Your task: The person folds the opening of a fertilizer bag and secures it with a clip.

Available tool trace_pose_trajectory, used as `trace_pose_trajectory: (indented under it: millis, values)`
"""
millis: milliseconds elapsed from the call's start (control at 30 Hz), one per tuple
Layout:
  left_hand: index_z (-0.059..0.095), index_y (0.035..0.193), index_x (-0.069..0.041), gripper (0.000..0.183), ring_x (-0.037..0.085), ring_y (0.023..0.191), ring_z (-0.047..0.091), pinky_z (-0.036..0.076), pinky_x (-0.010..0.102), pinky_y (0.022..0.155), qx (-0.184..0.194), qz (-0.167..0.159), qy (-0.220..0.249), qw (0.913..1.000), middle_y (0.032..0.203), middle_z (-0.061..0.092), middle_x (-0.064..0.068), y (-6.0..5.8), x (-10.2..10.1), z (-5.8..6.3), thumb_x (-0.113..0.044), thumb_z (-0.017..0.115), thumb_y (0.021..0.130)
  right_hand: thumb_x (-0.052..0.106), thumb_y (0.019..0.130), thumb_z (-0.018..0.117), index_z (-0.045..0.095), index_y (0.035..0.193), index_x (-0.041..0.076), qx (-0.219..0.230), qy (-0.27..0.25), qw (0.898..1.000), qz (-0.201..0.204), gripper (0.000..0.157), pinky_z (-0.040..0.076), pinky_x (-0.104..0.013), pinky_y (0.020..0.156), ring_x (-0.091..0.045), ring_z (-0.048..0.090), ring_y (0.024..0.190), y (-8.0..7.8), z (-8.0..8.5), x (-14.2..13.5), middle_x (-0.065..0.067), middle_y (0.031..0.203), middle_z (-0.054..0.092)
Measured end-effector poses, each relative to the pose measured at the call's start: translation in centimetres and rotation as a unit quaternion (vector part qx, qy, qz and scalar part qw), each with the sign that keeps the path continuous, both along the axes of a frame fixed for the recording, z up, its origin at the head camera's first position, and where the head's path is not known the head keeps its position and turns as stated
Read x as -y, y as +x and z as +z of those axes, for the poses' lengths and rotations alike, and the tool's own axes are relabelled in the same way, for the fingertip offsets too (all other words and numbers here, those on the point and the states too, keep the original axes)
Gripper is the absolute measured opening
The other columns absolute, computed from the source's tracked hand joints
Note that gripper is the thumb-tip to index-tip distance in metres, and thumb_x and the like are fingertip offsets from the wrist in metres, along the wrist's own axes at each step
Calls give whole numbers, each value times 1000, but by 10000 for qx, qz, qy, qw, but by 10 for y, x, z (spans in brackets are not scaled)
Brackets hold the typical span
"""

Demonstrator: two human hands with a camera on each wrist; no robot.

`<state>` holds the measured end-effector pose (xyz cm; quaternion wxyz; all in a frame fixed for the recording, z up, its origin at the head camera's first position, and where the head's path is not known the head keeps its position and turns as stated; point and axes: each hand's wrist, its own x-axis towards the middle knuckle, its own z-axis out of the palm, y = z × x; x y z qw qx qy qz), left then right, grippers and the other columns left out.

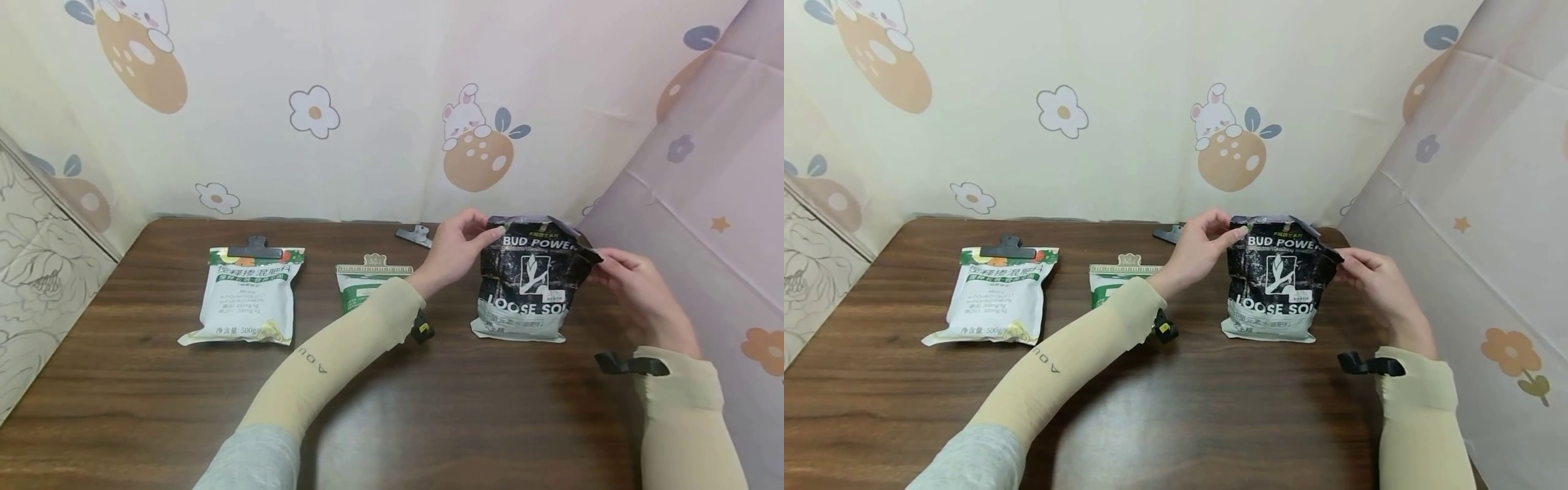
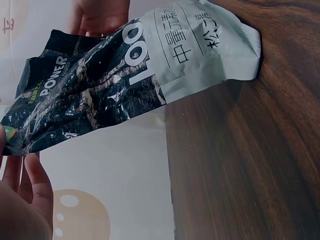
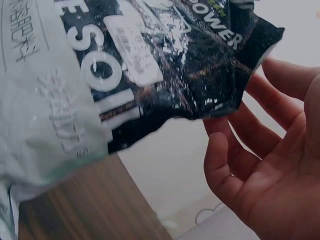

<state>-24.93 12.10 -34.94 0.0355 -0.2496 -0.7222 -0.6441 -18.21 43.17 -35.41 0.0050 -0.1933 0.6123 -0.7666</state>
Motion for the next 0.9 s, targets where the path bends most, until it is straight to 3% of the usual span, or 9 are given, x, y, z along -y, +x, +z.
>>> trace_pose_trajectory:
  millis: [100,200,300,467,567,633,700,800,900]
  values:
    - [66,97,-10,15,5,89,62,47,18,80,7,-75,-12,10000,98,69,-3,-1,0,-1,-22,74,92,-9,103,39,73,110,-1,17,393,9989,-257,35,54,-22,78,-13,70,89,-4,4,4,-7,103,73]
    - [66,97,-10,15,5,90,63,48,18,80,25,-128,-5,9999,99,69,-3,-2,1,-1,-22,74,92,-5,102,48,77,105,11,87,1238,9890,-804,34,50,-15,68,-4,65,78,-9,13,8,4,92,73]
    - [66,98,-10,16,5,90,62,48,18,79,49,-140,-40,9999,99,69,-3,-1,1,-1,-23,74,92,-5,100,53,78,103,15,107,1666,9810,-986,33,48,-13,66,-2,63,77,-15,22,16,8,91,73]
    - [66,97,-11,16,6,88,62,48,19,77,29,-196,-44,9998,97,68,-4,-1,2,0,-24,74,92,-7,99,53,78,106,10,-53,1639,9834,-772,30,50,-15,76,-4,65,93,-23,32,29,6,104,74]
    - [66,96,-12,15,5,86,62,49,20,76,-71,-229,8,9997,94,67,-6,0,1,-1,-24,74,92,-6,99,55,78,105,10,-54,1696,9826,-758,29,51,-15,73,-4,65,91,-25,37,35,6,103,74]
    - [66,95,-12,14,5,84,62,49,21,75,-169,-241,74,9995,92,68,-6,0,0,-2,-24,74,92,-5,98,56,78,104,12,-27,1797,9803,-820,29,49,-14,63,-2,63,78,-25,40,39,7,92,73]
    - [66,94,-12,13,5,82,63,50,22,74,-286,-253,125,9992,90,68,-6,1,0,-3,-23,74,92,-5,98,58,78,103,13,-32,1948,9767,-899,27,44,-14,53,-2,58,67,-25,43,42,7,82,70]
    - [66,94,-12,13,5,80,63,50,21,72,-376,-275,125,9988,89,68,-6,2,0,-2,-23,74,93,-4,96,61,78,101,15,-121,2389,9642,-1141,25,42,-16,51,-2,56,64,-25,45,48,8,77,68]
    - [67,96,-11,14,5,81,64,50,20,72,-372,-348,49,9987,91,68,-5,4,0,1,-23,73,93,-4,95,63,77,101,11,-256,2705,9533,-1317,21,47,-16,60,-3,60,74,-25,46,53,7,87,72]
